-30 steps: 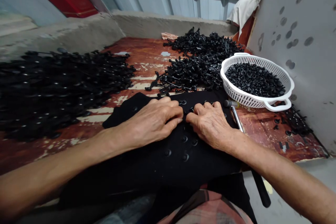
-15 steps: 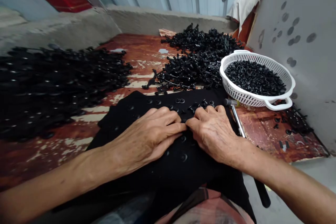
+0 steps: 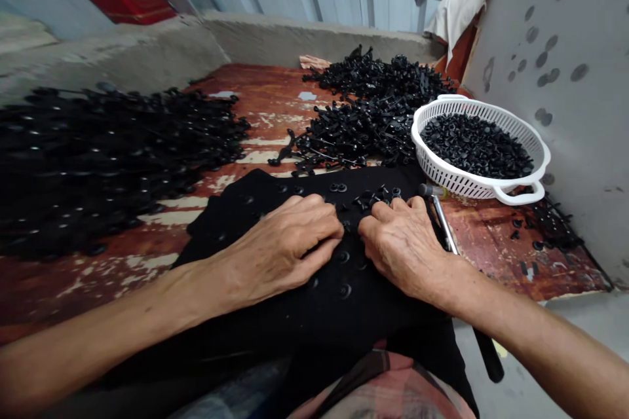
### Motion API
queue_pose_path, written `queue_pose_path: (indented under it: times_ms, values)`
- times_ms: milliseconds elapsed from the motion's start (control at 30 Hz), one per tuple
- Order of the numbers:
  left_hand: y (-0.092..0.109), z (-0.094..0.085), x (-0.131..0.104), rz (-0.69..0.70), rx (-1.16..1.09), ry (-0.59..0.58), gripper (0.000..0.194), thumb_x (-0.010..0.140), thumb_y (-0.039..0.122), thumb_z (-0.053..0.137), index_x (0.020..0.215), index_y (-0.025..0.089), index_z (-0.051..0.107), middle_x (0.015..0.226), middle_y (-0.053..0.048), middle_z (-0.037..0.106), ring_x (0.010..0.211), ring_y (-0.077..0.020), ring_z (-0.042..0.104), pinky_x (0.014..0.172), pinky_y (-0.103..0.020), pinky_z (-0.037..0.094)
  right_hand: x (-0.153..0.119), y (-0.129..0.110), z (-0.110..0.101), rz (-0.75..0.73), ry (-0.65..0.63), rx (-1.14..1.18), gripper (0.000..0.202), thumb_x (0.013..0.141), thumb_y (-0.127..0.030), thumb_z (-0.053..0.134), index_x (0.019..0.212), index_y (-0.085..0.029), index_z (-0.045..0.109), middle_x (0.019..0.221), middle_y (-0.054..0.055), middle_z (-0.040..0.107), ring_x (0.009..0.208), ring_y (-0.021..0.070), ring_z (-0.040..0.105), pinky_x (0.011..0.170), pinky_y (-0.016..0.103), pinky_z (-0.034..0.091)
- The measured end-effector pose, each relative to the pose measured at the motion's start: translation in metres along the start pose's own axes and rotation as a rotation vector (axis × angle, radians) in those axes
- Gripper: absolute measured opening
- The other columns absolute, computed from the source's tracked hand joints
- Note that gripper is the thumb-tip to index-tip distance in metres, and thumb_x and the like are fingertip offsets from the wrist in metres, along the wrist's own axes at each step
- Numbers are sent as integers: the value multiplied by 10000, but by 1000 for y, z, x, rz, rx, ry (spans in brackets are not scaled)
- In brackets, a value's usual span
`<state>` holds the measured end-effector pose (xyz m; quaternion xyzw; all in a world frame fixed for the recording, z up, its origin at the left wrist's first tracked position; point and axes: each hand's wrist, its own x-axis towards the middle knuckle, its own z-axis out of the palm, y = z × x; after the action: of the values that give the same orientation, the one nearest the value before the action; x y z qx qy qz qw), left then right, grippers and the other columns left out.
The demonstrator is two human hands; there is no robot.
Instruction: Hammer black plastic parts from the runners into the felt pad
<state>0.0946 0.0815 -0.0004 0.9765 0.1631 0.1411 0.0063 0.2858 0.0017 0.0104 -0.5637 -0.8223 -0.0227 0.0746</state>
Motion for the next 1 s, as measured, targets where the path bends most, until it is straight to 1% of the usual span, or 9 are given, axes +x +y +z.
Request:
queue_pose_path:
  times_ms: [100, 200, 333, 400, 500, 667, 767, 867, 1000]
  values:
    - [0, -3, -1, -14, -9, -1, 144, 895, 114, 490, 860, 168, 619, 809, -33, 592, 778, -195, 475, 683, -342, 351, -2, 0, 1, 17, 49, 40, 150, 908, -148, 556, 903, -191, 699, 850, 58, 669, 748, 222, 546, 656, 349, 259]
    - [4, -5, 1, -5, 31, -50, 139, 889, 120, 516, 935, 187, 629, 859, -35, 601, 813, -212, 483, 696, -354, 352, -6, 3, 3, 50, 143, 96, 180, 931, -148, 518, 955, -190, 691, 865, 56, 663, 772, 216, 574, 682, 339, 321]
    - [5, -1, 5, 61, 127, -57, 194, 845, 28, 500, 825, 192, 603, 805, -31, 582, 784, -223, 469, 671, -366, 337, -16, 13, 5, 128, 287, 153, 225, 977, -164, 440, 1028, -169, 659, 894, 63, 651, 829, 202, 591, 726, 325, 385]
    - [5, 0, 5, 89, 155, -33, 188, 842, 29, 503, 802, 192, 588, 798, -34, 576, 775, -227, 465, 666, -368, 338, -21, 19, 5, 167, 315, 153, 244, 990, -163, 409, 1039, -154, 648, 898, 71, 644, 837, 195, 593, 731, 318, 399]
    - [4, 2, 4, 91, 185, -11, 168, 837, 40, 524, 826, 195, 589, 838, -43, 581, 783, -229, 469, 668, -364, 347, -24, 23, 6, 186, 276, 104, 220, 971, -163, 451, 1029, -166, 663, 895, 72, 654, 828, 214, 583, 719, 333, 383]
    - [6, 3, 7, 32, 227, -8, 148, 849, 62, 537, 821, 198, 588, 789, -37, 567, 757, -218, 479, 648, -341, 350, -13, 14, 6, 139, 114, -18, 226, 905, -115, 523, 1013, -189, 708, 930, 105, 663, 815, 272, 529, 679, 372, 294]
    - [7, 2, 8, 16, 235, -19, 107, 871, 103, 537, 850, 193, 591, 794, -37, 578, 772, -216, 495, 670, -342, 364, -9, 11, 4, 114, 45, -41, 235, 894, -90, 531, 987, -186, 724, 970, 117, 660, 820, 275, 525, 674, 374, 274]
    - [6, 2, 8, -3, 221, -31, 61, 875, 146, 556, 891, 187, 598, 826, -45, 587, 812, -226, 509, 695, -350, 378, -12, 13, 4, 128, 20, -32, 216, 910, -114, 535, 998, -192, 716, 969, 93, 658, 819, 258, 536, 676, 360, 277]
    - [3, 1, 9, 40, 231, -35, 133, 858, 86, 524, 793, 189, 580, 771, -42, 560, 757, -219, 492, 665, -345, 375, -19, 18, 5, 169, 10, -30, 179, 928, -146, 529, 979, -192, 695, 925, 67, 659, 822, 249, 549, 681, 351, 280]
